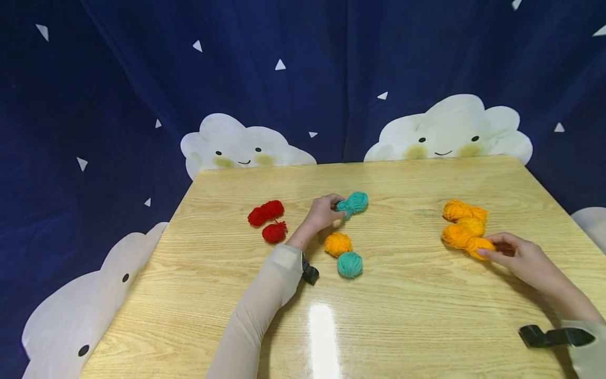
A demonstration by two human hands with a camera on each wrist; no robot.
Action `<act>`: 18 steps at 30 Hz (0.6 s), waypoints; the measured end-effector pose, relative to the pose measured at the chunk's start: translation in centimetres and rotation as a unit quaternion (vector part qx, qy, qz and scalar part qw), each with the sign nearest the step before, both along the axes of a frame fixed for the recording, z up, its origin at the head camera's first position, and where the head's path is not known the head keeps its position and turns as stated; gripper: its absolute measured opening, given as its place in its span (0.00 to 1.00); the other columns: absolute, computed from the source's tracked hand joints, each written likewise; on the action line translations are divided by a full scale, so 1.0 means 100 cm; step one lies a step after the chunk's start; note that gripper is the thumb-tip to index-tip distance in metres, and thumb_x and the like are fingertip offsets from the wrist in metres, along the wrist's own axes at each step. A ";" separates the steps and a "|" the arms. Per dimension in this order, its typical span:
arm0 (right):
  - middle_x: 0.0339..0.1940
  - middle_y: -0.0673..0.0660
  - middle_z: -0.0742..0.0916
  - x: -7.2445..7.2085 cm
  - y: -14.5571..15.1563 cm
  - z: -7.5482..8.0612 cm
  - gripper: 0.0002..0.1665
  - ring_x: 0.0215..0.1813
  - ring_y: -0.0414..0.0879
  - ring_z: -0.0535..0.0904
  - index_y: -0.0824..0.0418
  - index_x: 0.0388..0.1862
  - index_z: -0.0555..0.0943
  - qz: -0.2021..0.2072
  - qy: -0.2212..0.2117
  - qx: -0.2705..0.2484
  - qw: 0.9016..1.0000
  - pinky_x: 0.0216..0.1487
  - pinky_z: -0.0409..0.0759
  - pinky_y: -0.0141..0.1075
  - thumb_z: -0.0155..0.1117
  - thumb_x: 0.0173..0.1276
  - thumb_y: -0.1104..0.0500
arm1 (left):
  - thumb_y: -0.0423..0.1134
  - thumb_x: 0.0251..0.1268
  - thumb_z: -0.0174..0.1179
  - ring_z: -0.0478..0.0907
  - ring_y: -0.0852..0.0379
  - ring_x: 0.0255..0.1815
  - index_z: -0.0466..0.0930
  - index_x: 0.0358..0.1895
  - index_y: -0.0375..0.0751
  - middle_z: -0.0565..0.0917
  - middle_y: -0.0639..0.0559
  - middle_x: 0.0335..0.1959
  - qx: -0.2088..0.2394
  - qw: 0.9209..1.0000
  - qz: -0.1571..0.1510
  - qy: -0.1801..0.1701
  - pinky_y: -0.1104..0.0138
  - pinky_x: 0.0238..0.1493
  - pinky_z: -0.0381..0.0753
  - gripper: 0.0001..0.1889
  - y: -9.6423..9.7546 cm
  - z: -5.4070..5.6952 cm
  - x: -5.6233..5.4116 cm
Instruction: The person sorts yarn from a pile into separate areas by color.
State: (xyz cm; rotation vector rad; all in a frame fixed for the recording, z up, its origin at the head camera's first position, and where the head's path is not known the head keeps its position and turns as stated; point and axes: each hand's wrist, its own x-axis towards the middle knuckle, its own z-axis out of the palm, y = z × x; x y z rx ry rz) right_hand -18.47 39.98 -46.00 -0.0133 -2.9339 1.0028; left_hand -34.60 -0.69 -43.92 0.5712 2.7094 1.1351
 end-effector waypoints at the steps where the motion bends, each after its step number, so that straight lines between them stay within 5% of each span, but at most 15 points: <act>1: 0.42 0.47 0.82 0.000 0.000 0.000 0.29 0.35 0.16 0.67 0.68 0.55 0.77 0.000 -0.001 0.002 1.000 0.30 0.73 0.23 0.65 0.68 0.46 | 0.38 0.66 0.63 0.80 0.50 0.57 0.76 0.63 0.40 0.82 0.45 0.59 0.001 1.000 0.000 -0.001 0.63 0.58 0.81 0.22 0.000 0.000 0.000; 5: 0.48 0.64 0.83 0.000 -0.002 0.000 0.29 0.35 0.16 0.66 0.69 0.55 0.76 -0.001 0.000 0.007 1.000 0.30 0.71 0.23 0.64 0.69 0.46 | 0.39 0.66 0.63 0.79 0.50 0.59 0.76 0.63 0.40 0.81 0.45 0.60 0.001 1.000 0.000 -0.004 0.62 0.59 0.80 0.23 0.001 0.002 0.001; 13: 0.40 0.58 0.81 0.000 -0.005 0.002 0.31 0.31 0.31 0.66 0.69 0.56 0.75 -0.010 -0.013 0.009 1.000 0.26 0.63 0.31 0.60 0.71 0.43 | 0.39 0.66 0.64 0.79 0.49 0.59 0.75 0.64 0.38 0.81 0.44 0.60 0.003 1.000 -0.002 -0.006 0.61 0.59 0.80 0.24 0.001 0.003 0.001; 18: 0.42 0.60 0.81 -0.002 -0.006 0.001 0.32 0.32 0.31 0.66 0.70 0.56 0.75 -0.015 -0.020 0.012 1.000 0.27 0.64 0.29 0.60 0.71 0.42 | 0.41 0.66 0.63 0.79 0.50 0.59 0.74 0.64 0.38 0.81 0.45 0.61 0.012 1.000 -0.001 -0.005 0.61 0.60 0.80 0.24 0.000 0.003 0.002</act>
